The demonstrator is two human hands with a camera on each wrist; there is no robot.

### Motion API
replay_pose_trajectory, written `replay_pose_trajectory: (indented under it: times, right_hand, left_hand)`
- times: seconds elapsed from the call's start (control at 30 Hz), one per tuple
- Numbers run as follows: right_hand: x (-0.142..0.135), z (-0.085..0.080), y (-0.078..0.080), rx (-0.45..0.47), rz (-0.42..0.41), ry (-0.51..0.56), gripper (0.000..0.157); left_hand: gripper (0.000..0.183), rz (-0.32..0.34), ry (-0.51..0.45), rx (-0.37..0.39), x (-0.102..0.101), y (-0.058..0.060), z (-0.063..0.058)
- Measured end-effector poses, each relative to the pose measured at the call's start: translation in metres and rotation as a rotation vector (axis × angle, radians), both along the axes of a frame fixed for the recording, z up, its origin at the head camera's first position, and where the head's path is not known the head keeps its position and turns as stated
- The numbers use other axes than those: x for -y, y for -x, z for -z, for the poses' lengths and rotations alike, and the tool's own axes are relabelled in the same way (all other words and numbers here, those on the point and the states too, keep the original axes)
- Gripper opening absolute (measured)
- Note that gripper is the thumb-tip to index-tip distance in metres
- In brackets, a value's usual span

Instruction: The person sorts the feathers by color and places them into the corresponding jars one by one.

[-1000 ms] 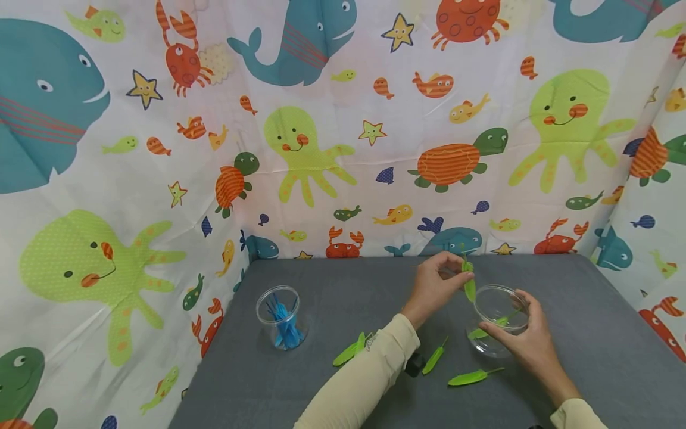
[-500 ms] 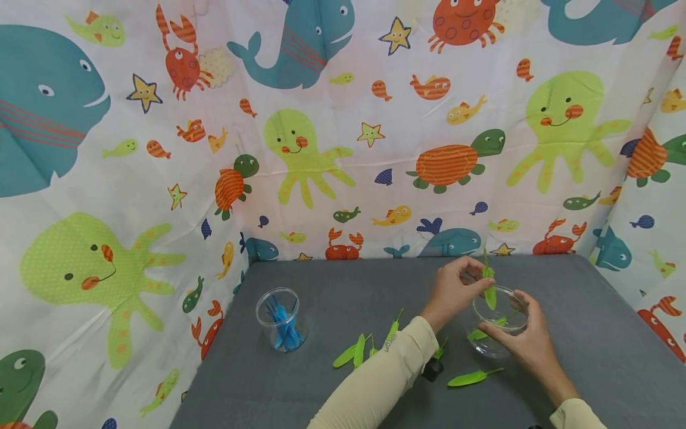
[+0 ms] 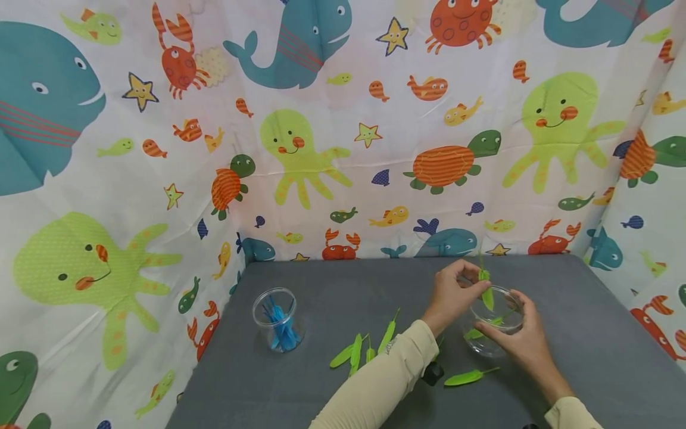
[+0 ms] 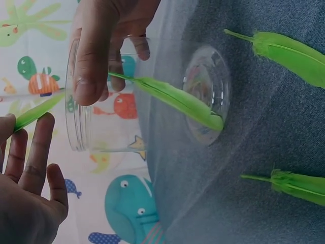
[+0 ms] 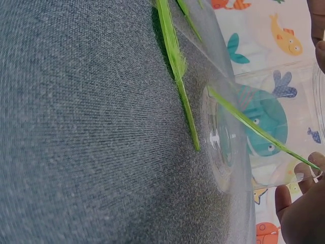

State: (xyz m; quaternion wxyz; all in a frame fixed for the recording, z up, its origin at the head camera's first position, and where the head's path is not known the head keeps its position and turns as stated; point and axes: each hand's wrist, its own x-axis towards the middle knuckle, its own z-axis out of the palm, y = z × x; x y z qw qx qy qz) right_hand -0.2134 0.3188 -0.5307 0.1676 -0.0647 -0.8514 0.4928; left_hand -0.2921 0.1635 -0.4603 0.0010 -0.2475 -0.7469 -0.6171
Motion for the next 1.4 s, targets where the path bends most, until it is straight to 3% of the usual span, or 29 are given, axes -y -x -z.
replay_pose_trajectory:
  times: [0.37, 0.63, 1.13, 1.3, 1.4]
  right_hand:
    - [0.003, 0.0, 0.001, 0.004, -0.009, 0.008, 0.111]
    - [0.002, 0.001, 0.002, -0.002, -0.008, 0.009, 0.111]
    - [0.0, 0.001, -0.001, 0.021, 0.007, -0.004, 0.113]
    - [0.0, 0.002, -0.001, 0.032, 0.008, -0.008, 0.113]
    - [0.0, 0.002, 0.0, 0.032, 0.005, -0.009, 0.113]
  left_hand:
    - [0.021, 0.019, 0.014, 0.0, 0.004, 0.001, 0.005]
    - [0.033, 0.056, -0.076, -0.027, 0.013, 0.005, 0.005]
    - [0.019, -0.034, -0.125, 0.015, 0.048, 0.02, 0.012]
    - [0.019, -0.056, -0.087, 0.029, 0.057, 0.018, 0.015]
    - [0.021, -0.058, -0.004, 0.051, 0.062, 0.013, 0.016]
